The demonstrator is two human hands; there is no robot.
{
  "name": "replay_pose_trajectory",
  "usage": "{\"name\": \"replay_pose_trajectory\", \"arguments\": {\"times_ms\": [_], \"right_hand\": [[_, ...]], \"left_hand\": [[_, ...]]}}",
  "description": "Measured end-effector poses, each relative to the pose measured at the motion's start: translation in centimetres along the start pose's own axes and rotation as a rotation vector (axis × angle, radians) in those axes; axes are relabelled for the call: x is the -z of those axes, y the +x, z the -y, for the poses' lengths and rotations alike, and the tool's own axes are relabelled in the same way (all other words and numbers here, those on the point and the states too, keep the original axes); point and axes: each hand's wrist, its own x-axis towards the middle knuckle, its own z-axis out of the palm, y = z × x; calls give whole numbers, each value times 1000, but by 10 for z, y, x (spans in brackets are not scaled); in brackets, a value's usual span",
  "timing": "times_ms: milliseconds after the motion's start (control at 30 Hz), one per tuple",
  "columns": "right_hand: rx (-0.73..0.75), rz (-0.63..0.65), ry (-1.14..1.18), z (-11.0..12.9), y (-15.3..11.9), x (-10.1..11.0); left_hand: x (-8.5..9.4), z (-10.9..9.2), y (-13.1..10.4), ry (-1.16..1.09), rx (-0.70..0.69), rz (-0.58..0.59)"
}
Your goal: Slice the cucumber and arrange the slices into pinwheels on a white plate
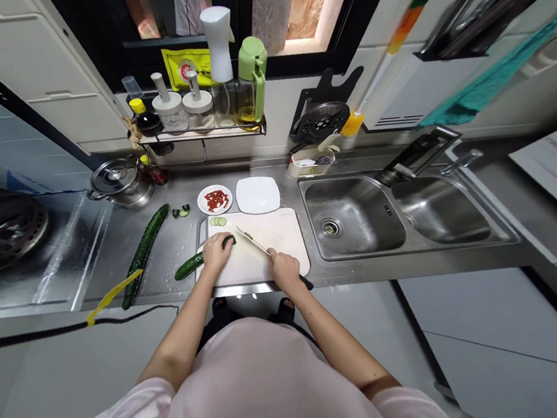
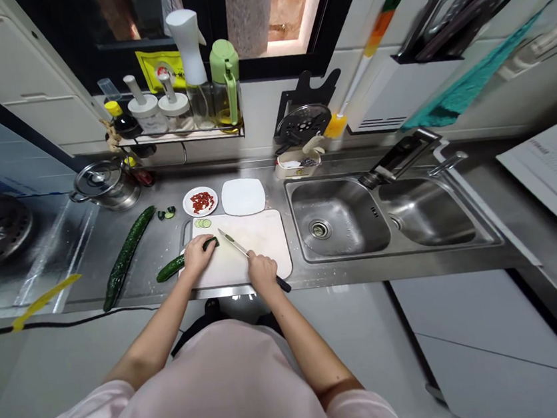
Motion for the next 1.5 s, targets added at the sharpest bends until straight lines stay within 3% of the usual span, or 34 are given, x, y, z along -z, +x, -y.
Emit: {"name": "replay_pose_trajectory", "arguments": {"times_ms": [200,367,533,733,900,1033,1133,1300,1500], "right_hand": [[-16,-67,3,-4,-1,6],[-14,-172,16,-8,0,5],[37,-173,1,-10,2,6],[102,-184,-17,-14,2,7],[103,-164,-27,-19,1,2],[98,-178,-45,-24,1,-5],[74,-173,-49,-29,1,-8],[32,-152,-56,-37,1,-11],[-1,-158,-46,-42,2,-17]], "left_hand": [[2,0,0,-51,68,-70],[12,-11,6,-161,81,-145],[23,-25,15,-119,-25,-17],[29,-26,24,-57,-117,187],[28,-29,23,-86,-128,248],[20,-32,20,-162,-116,211],[12,-28,21,-247,1,135],[0,-5,37,-365,380,-9],[-14,21,61,-236,483,-29]]}}
